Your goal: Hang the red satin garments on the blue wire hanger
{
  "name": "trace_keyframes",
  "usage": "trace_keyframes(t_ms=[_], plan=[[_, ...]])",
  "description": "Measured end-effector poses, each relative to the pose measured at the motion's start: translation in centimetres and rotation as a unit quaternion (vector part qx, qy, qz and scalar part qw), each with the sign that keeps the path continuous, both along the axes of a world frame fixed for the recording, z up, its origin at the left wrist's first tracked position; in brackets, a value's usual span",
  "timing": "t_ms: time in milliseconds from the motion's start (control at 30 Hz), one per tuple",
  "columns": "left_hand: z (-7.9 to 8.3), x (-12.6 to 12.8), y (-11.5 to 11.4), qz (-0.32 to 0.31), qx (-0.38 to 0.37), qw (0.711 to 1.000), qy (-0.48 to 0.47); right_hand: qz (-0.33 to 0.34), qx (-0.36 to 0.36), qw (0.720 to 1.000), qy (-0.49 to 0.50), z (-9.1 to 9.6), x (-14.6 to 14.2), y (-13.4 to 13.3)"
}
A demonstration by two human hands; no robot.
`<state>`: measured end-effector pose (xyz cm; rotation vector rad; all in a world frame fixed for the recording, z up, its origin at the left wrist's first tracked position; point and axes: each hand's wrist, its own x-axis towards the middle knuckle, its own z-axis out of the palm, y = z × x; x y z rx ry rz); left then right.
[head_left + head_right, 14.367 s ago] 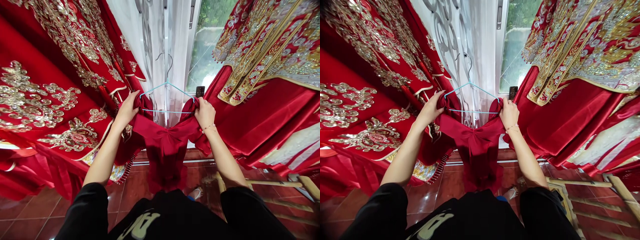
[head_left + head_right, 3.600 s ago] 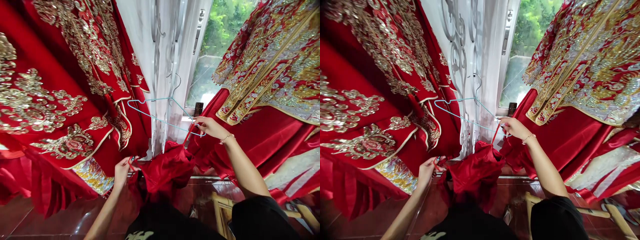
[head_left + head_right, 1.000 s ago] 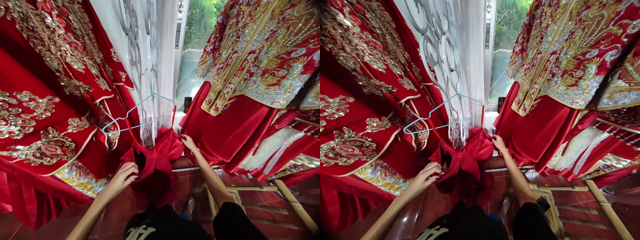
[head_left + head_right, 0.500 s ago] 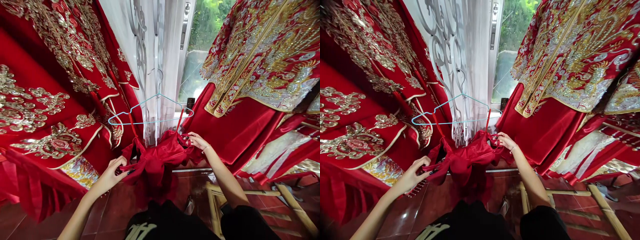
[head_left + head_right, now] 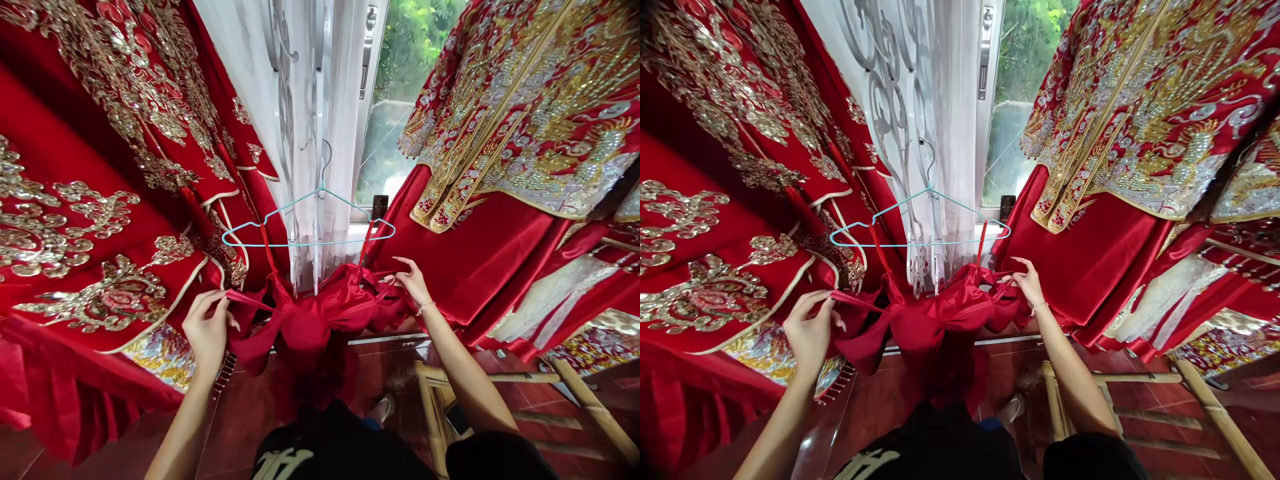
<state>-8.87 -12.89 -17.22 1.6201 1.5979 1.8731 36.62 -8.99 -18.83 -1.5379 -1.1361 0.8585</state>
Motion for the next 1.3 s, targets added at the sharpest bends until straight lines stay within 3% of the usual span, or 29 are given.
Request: trace_keyframes(t_ms=[100, 167, 267, 433, 567, 733, 967, 1100, 1233, 1300], plan=[[-0.6, 1.3, 1.4, 0.003, 0.041, 0.991, -0.125, 0.040, 0.096, 0.984, 0.143, 0.3, -0.8, -0.4], [-0.8, 1.5, 2.4, 0.002, 0.061, 0.985, -0.162, 0.075, 0.139, 0.976, 0.152, 0.6, -1.2, -0.7], [-0.6, 0.8, 3.7, -0.002, 0.083, 0.983, -0.163, 0.096, 0.209, 0.970, 0.074, 1.1, -0.8, -0.5], [0.6, -0.6, 5.7, 0.040, 0.094, 0.989, -0.106, 0.030, 0.276, 0.957, -0.091, 1.6, 1.6, 1.7], [1.4, 0.0, 7.3, 0.034, 0.094, 0.989, -0.112, -0.018, 0.302, 0.948, -0.102, 2.6, 2.8, 4.5], [1.3, 0.5, 8.5, 0.036, 0.106, 0.983, -0.148, 0.025, 0.348, 0.930, -0.111, 5.9, 2.3, 7.0], [2.1, 0.0, 8.4, -0.043, 0.079, 0.976, -0.200, 0.144, 0.333, 0.926, -0.100, 10.8, 0.3, 8.7], [2.8, 0.2, 7.9, -0.046, 0.077, 0.977, -0.191, 0.237, 0.288, 0.916, -0.144, 13.1, -0.8, 9.3], [3.0, 0.3, 7.5, -0.052, 0.080, 0.978, -0.188, 0.386, 0.154, 0.886, -0.208, 13.9, 0.0, 9.7], [3.1, 0.3, 7.3, -0.053, 0.078, 0.978, -0.187, 0.379, 0.140, 0.880, -0.251, 13.5, 0.7, 10.0]])
